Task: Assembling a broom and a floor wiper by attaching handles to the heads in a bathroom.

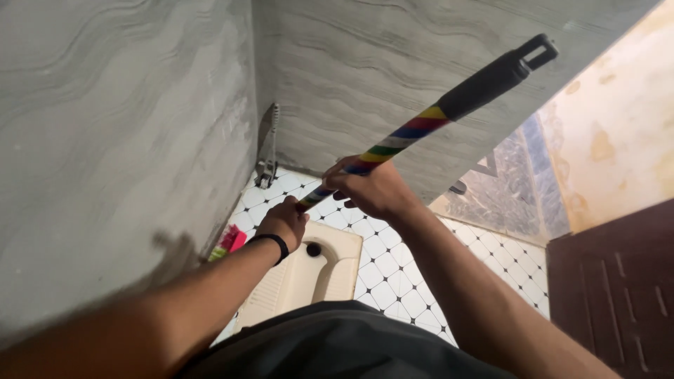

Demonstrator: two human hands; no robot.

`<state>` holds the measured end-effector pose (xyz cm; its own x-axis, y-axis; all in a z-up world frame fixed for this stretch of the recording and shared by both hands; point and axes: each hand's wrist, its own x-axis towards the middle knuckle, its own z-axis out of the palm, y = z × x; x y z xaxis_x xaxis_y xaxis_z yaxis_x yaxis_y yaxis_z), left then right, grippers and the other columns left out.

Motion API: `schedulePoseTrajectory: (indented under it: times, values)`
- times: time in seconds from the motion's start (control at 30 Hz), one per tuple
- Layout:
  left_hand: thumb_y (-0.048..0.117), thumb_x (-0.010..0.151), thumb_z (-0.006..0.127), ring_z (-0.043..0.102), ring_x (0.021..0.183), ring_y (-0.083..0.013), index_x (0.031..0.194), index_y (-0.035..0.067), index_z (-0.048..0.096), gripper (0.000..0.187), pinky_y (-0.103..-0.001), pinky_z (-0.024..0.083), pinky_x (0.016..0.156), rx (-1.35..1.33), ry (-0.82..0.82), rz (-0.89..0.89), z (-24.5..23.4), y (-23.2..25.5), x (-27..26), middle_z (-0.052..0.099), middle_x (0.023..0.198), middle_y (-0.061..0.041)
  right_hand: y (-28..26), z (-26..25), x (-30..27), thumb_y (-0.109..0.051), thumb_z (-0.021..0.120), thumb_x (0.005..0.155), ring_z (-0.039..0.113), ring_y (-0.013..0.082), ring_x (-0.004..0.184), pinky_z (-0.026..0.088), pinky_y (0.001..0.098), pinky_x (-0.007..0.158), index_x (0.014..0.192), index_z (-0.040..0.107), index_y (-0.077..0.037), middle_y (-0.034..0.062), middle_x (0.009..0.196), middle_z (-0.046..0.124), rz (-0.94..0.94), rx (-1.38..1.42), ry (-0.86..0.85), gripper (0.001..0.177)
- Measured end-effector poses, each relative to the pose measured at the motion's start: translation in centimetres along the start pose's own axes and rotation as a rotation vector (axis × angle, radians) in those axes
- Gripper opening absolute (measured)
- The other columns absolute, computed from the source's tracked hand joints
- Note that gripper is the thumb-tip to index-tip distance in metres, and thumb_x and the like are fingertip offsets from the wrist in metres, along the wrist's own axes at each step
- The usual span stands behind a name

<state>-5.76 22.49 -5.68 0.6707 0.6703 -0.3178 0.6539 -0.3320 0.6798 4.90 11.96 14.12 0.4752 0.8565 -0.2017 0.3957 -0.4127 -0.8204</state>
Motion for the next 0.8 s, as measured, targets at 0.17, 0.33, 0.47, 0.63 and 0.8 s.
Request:
schedulePoseTrajectory:
  times: [0.17,0.33,0.47,0.63,0.8]
  values:
    - [0.035,0.098,0.062,0.067,0.109,-0.0391,0.117,0.008,0.058,0.033,-0.049,0.053,0.093,0.009,-0.017,0.047,1.2,1.8,0.4,0.072,0.110,-0.019,-2.3,-1.3,-1.3,-0.022,0.067,0.086,0.075,0.0182,0.073,0.063,0.0311,0.062,0.096,0.076,-0.004,0.0123,0.088,0.079,0.111,-0.092,0.086,0.023]
    - [0.037,0.095,0.065,0.069,0.106,-0.0365,0.117,0.008,0.057,0.037,-0.046,0.055,0.093,-0.066,-0.107,0.068,0.3,4.7,-1.5,0.073,0.107,-0.018,-2.4,-2.4,-1.3,-0.029,0.065,0.086,0.070,0.0210,0.065,0.058,0.0335,0.057,0.087,0.078,-0.004,0.0139,0.081,0.078,0.078,-0.263,0.166,0.028]
    - [0.035,0.100,0.059,0.067,0.104,-0.0382,0.114,0.009,0.058,0.030,-0.050,0.053,0.089,-0.022,-0.043,0.205,-0.6,6.3,-2.9,0.072,0.106,-0.017,-3.3,-2.8,-1.5,-0.029,0.066,0.077,0.073,0.0168,0.061,0.061,0.0304,0.056,0.079,0.076,-0.003,0.0099,0.074,0.077,-0.008,-0.273,0.288,0.028]
    - [0.032,0.098,0.058,0.066,0.100,-0.0402,0.120,0.009,0.053,0.032,-0.054,0.052,0.083,-0.064,0.139,0.282,-2.5,8.6,-4.6,0.069,0.109,-0.017,-3.6,-3.6,-0.9,-0.029,0.066,0.076,0.071,0.0175,0.058,0.060,0.0301,0.056,0.074,0.073,0.000,0.0116,0.071,0.075,-0.077,-0.168,0.430,0.030]
    - [0.024,0.098,0.057,0.065,0.098,-0.0416,0.119,0.008,0.053,0.027,-0.055,0.052,0.080,-0.060,0.303,0.334,-4.0,9.1,-4.4,0.069,0.108,-0.017,-4.5,-3.6,-0.2,-0.026,0.065,0.079,0.070,0.0174,0.055,0.059,0.0297,0.054,0.075,0.074,0.002,0.0119,0.068,0.075,-0.130,-0.052,0.484,0.030]
